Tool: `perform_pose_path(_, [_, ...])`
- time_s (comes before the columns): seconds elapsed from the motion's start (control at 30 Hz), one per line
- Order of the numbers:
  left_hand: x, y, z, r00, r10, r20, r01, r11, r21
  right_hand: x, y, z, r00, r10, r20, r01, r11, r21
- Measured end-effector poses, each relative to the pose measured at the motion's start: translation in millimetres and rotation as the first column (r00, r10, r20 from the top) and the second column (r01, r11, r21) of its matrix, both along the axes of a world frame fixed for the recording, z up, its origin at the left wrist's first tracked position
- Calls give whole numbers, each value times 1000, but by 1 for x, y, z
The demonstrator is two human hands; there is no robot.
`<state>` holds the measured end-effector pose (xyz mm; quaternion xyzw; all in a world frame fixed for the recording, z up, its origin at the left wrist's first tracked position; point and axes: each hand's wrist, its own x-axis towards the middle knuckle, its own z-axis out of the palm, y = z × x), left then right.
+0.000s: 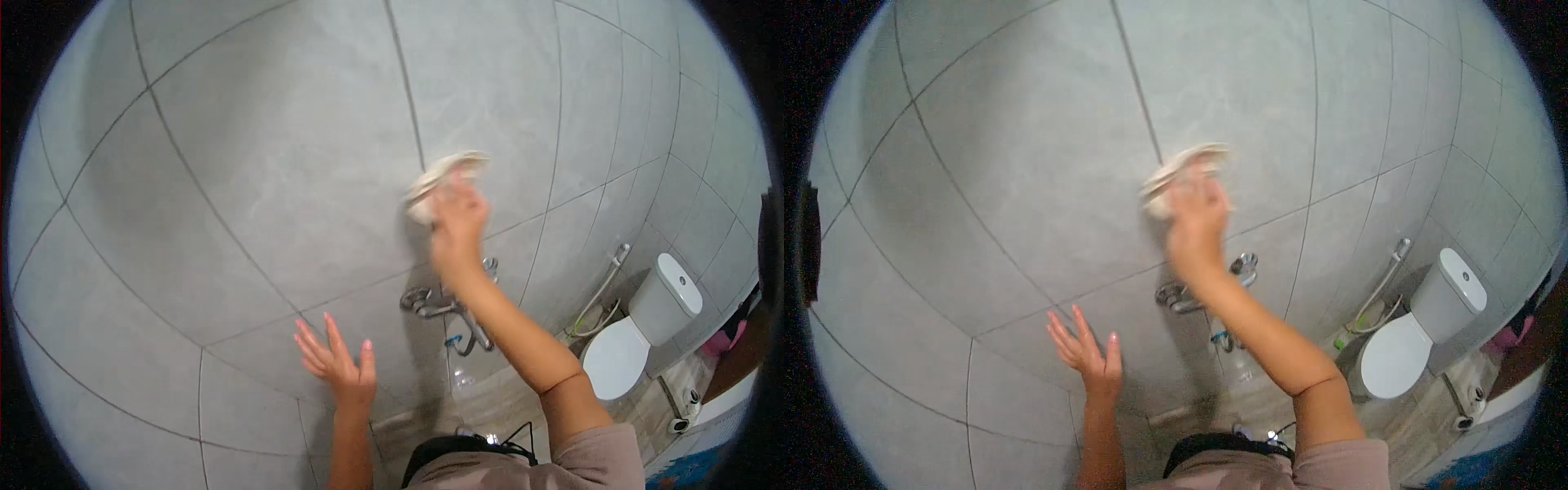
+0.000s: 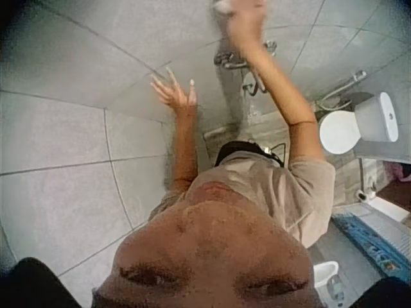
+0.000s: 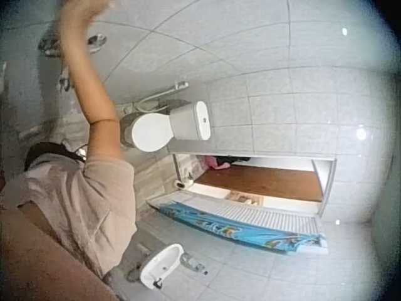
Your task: The person wipes the tiled bathroom walls with a cloth, repeatedly rinsing and wringing the cloth at the sink. They clean multiple wall sections around the shower area and near the toilet, using circular and vertical motions.
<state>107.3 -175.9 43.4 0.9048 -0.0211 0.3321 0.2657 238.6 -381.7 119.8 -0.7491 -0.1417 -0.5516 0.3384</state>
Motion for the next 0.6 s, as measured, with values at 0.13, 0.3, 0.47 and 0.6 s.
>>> perform_pose_path(0.13, [44, -46, 27, 973, -93, 211, 86, 995, 45, -11, 40, 45, 922, 310, 233, -87, 750, -655])
perform_pose_path(0.3, [66, -58, 53, 949, -32, 312, -9, 991, 130, 34, -44, 180, 716, 80, 693, 443, 716, -540])
perform_pose_path(0.47, [85, -84, 66, 984, -58, 168, 26, 982, 188, 41, -153, 241, 902, -278, 330, 204, 949, 241])
perform_pose_path(0.6, [106, -85, 56, 978, 7, 207, -55, 971, 231, 54, -116, 170, 794, -158, 588, 294, 945, -143])
